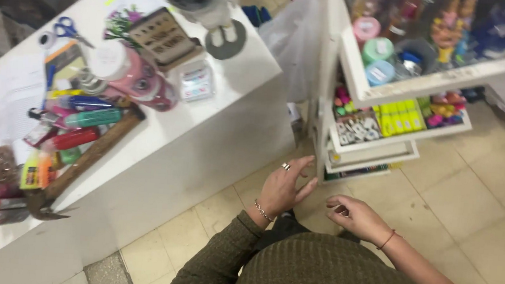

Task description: The person organizes stationery items in a store, starting by arranging K-pop themed notebooks on a display stand. They then move to a white shelving unit to retrieve various craft supplies, including paint tubes and jars, placing them on a nearby table. Finally, they pick up a box of glue sticks and place it on the shelf.

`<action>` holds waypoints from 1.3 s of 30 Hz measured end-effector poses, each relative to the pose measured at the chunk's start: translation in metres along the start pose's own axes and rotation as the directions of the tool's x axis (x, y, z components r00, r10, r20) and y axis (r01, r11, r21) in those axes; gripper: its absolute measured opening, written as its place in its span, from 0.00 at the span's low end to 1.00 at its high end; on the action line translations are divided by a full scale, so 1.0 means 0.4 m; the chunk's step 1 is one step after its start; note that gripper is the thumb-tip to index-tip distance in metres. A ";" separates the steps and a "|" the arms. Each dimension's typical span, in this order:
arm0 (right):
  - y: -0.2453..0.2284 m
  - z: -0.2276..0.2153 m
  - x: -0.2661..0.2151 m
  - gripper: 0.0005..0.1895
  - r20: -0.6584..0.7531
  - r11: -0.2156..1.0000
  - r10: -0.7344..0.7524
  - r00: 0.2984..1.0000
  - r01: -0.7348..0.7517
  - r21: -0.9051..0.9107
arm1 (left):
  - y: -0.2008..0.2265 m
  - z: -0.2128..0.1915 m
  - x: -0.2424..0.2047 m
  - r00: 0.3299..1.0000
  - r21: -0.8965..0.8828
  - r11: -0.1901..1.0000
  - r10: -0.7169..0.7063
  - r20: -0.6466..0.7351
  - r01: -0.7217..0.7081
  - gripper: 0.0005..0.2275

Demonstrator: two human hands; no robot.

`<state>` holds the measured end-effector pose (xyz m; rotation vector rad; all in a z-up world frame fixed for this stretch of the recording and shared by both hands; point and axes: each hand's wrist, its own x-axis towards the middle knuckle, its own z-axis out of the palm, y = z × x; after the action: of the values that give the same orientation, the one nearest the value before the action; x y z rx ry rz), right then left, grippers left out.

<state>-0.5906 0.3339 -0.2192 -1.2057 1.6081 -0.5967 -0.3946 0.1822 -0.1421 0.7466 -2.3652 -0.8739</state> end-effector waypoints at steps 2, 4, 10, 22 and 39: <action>0.053 -0.018 -0.070 0.22 0.012 0.997 0.070 0.997 -0.070 -0.021 | 0.034 0.086 -0.006 0.998 0.021 1.000 -0.002 0.056 0.001 0.23; 0.103 -0.040 -0.115 0.23 0.033 0.991 0.119 0.992 -0.117 -0.057 | 0.063 0.160 -0.014 0.996 0.055 0.998 -0.005 0.087 0.000 0.22; 0.149 -0.074 -0.174 0.24 0.060 0.992 0.051 0.997 -0.043 -0.118 | 0.148 0.236 -0.063 0.995 0.004 1.000 0.028 0.092 -0.029 0.19; 0.011 -0.036 -0.120 0.26 0.249 0.974 0.026 0.968 0.032 -0.226 | 0.142 0.050 -0.227 0.975 0.039 0.979 -0.194 -0.110 0.199 0.12; -0.179 0.171 0.014 0.26 0.353 0.925 -0.033 0.935 0.162 -0.344 | -0.034 -0.122 -0.417 0.934 -0.029 0.945 -0.325 -0.149 0.324 0.10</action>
<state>-0.4986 0.3129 -0.1884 -1.5801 1.4002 -0.1282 -0.2401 0.2597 -0.1630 1.1840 -2.1381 -0.9165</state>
